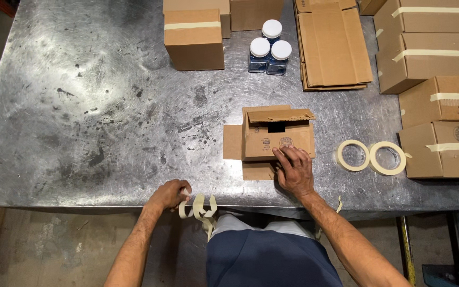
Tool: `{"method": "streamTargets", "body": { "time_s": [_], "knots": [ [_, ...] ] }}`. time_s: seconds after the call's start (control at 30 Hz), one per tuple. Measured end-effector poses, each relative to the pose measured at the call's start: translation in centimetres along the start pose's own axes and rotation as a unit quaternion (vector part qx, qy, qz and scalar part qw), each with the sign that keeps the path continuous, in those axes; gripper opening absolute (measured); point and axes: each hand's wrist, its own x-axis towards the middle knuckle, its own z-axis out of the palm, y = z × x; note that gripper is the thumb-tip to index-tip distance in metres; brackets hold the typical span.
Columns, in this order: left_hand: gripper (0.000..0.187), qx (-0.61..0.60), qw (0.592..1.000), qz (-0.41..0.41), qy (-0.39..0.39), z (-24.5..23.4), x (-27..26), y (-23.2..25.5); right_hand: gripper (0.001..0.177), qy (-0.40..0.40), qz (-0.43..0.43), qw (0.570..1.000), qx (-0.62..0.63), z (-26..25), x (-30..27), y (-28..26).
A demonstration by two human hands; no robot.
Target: The person repeatedly opens sealed cardboard boxes, removes small white-capped bottles, places them on the table, and then folds the empty boxes flat. The process is repeated for multiple boxes in a continuous loop.
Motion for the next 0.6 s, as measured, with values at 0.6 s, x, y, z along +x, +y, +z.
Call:
{"method": "streamTargets", "body": {
  "time_s": [0.6],
  "knots": [
    [0.062, -0.118, 0.946, 0.140, 0.268, -5.3, -1.1, 16.3, 0.072, -0.031, 0.095, 0.987, 0.127, -5.1, 5.7, 4.8]
  ]
}}
